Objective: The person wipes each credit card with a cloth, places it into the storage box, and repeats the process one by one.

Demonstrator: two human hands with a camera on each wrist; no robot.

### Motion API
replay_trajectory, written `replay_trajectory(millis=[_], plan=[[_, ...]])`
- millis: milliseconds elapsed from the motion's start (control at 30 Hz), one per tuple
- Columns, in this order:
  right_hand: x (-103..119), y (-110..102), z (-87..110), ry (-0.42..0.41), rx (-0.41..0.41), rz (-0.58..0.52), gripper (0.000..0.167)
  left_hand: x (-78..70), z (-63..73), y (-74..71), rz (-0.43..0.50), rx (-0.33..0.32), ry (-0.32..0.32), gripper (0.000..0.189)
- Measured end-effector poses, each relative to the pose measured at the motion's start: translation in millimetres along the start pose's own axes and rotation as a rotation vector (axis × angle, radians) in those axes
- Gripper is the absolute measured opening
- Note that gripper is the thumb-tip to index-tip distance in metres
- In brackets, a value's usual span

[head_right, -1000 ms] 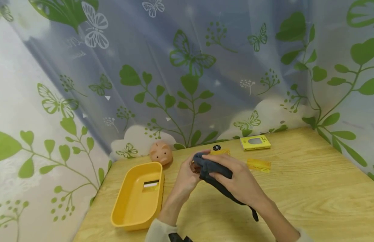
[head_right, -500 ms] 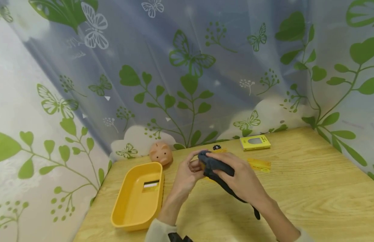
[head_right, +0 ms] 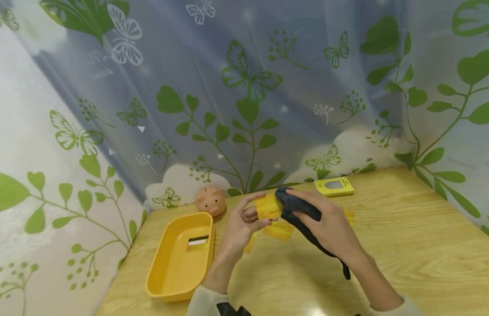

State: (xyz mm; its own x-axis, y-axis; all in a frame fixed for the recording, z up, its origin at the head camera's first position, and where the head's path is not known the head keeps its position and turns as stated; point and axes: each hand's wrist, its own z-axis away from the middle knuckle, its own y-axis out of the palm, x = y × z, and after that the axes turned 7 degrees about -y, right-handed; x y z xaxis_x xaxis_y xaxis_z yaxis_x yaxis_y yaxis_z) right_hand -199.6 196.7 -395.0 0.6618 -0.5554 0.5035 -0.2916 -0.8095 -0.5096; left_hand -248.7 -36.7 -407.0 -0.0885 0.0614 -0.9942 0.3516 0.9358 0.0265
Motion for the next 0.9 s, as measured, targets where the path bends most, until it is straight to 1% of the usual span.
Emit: replay_trajectory(millis=[233,400,500,633,700,767,900], plan=[[-5.9,-8.7,-0.6,-0.006,-0.047,0.049,0.064,-0.5,-0.7,-1.6,0.017,-0.009,-0.011,0.061],[-10.2,-15.1,-0.9,0.014,-0.079,0.069,0.064,-1.8,0.3,-2.1,0.028,0.006,-0.016,0.06],[-9.0,-17.1,-1.4,0.019,-0.101,0.073,0.066,-1.8,0.6,-2.4,0.023,0.014,-0.022,0.06],[-1.9,-14.9,-2.8,-0.027,-0.125,0.068,0.069,-1.7,0.6,-1.5,0.012,0.017,-0.018,0.058],[2.4,-10.9,-3.5,-0.059,-0.125,0.059,0.07,-1.5,0.7,-0.1,-0.001,0.017,-0.02,0.057],[6.5,-5.7,-3.5,-0.078,-0.106,0.037,0.071,-1.2,0.6,1.8,-0.016,0.018,-0.025,0.058],[14.9,5.7,-1.9,-0.067,-0.035,-0.046,0.069,0.4,0.4,4.9,-0.048,0.006,-0.04,0.06]])
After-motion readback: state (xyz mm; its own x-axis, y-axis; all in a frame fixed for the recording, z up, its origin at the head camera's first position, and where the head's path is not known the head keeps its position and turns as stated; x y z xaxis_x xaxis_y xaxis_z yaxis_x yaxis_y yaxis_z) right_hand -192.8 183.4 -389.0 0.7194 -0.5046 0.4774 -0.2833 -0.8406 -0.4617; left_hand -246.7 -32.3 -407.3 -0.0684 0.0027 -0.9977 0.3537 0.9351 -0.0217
